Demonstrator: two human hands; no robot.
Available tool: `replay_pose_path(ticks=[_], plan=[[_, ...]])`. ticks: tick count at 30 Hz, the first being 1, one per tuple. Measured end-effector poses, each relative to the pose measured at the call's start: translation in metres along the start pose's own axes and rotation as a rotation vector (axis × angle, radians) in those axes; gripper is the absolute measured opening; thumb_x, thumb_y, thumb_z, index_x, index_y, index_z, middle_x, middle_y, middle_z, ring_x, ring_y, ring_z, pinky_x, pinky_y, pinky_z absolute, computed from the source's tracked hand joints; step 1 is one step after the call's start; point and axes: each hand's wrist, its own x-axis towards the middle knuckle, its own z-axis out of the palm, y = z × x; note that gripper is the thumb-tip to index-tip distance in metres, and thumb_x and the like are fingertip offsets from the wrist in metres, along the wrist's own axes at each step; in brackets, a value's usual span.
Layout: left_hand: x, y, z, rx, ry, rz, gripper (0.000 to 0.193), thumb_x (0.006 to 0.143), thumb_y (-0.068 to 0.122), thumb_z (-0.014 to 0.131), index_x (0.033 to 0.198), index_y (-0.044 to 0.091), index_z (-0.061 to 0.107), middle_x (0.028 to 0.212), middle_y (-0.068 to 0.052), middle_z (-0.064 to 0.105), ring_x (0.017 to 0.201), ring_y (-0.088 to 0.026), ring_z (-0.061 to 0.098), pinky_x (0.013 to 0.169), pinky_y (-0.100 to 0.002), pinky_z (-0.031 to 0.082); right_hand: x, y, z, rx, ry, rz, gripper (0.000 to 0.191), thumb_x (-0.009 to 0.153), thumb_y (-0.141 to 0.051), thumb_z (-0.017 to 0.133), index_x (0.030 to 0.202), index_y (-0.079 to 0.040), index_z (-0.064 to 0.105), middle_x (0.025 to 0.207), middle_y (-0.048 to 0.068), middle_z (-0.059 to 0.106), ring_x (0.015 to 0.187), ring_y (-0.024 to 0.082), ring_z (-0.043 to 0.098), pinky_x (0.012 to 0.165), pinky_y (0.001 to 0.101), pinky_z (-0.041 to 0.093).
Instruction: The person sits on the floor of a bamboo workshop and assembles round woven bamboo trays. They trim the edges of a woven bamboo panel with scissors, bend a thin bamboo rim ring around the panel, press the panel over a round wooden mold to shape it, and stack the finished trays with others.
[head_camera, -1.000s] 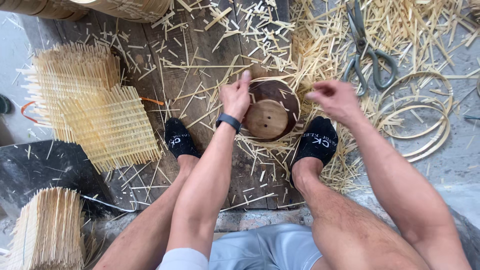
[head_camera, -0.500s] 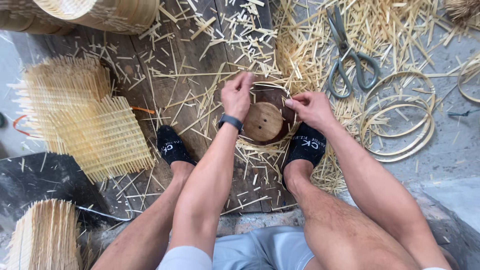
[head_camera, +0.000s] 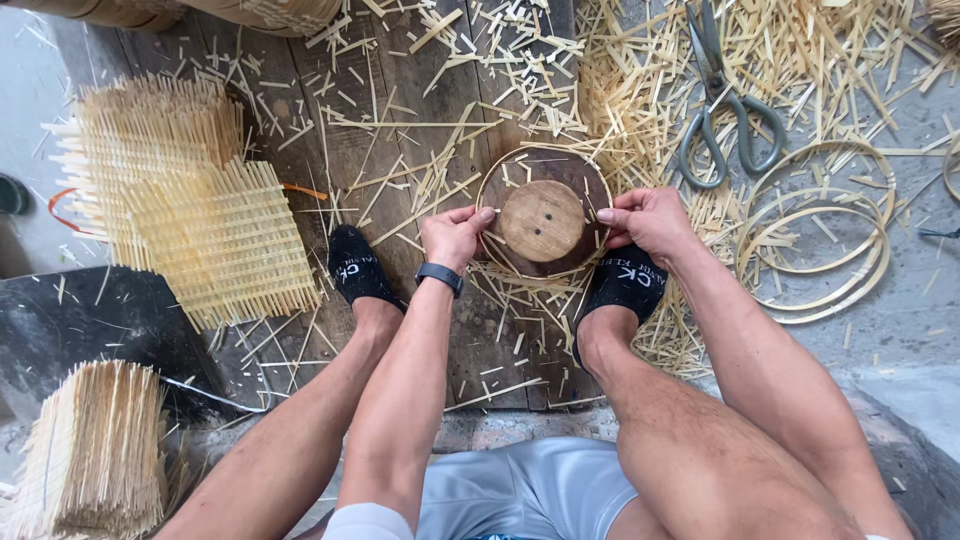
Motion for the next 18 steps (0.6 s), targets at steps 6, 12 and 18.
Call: replay_pose_path(ticks=[6, 12, 18], plan=[[-0.033, -0.032, 0.000, -0.733, -0.271, -0.256, 0.026, 0.102, 0.024, 0.073, 0.106, -0.001, 0.068, 0.096, -0.008, 0.072, 0.075, -0.014, 0.066, 0.063, -0.031, 0.058, -0.023, -0.003, 0.009, 0.259, -0.146, 0.022, 0.014, 0.090, -0.006, 0.072, 0.097, 0.005, 0.070, 0.088, 0.011, 0.076, 0.073, 0.021, 0.076, 0.066, 0.0319, 0.067], [-0.049, -0.059, 0.035, -0.626, -0.159, -0.297, 0.018, 0.098, 0.015, 0.069, 0.103, -0.002, 0.066, 0.093, -0.010, 0.069, 0.079, -0.021, 0.069, 0.073, -0.044, 0.066, -0.018, 0.012, 0.032, 0.095, -0.003, 0.001, 0.013, 0.092, -0.003, 0.073, 0.093, 0.009, 0.069, 0.086, 0.015, 0.073, 0.070, 0.025, 0.073, 0.062, 0.0362, 0.065], [-0.065, 0.018, 0.000, -0.355, -0.199, 0.086, 0.031, 0.093, 0.017, 0.070, 0.117, -0.003, 0.068, 0.106, -0.012, 0.075, 0.091, -0.024, 0.072, 0.081, -0.042, 0.061, -0.036, -0.019, 0.028, -0.089, -0.008, -0.119, 0.049, 0.092, -0.025, 0.072, 0.125, 0.008, 0.057, 0.108, 0.019, 0.069, 0.096, 0.026, 0.072, 0.077, 0.0375, 0.065]])
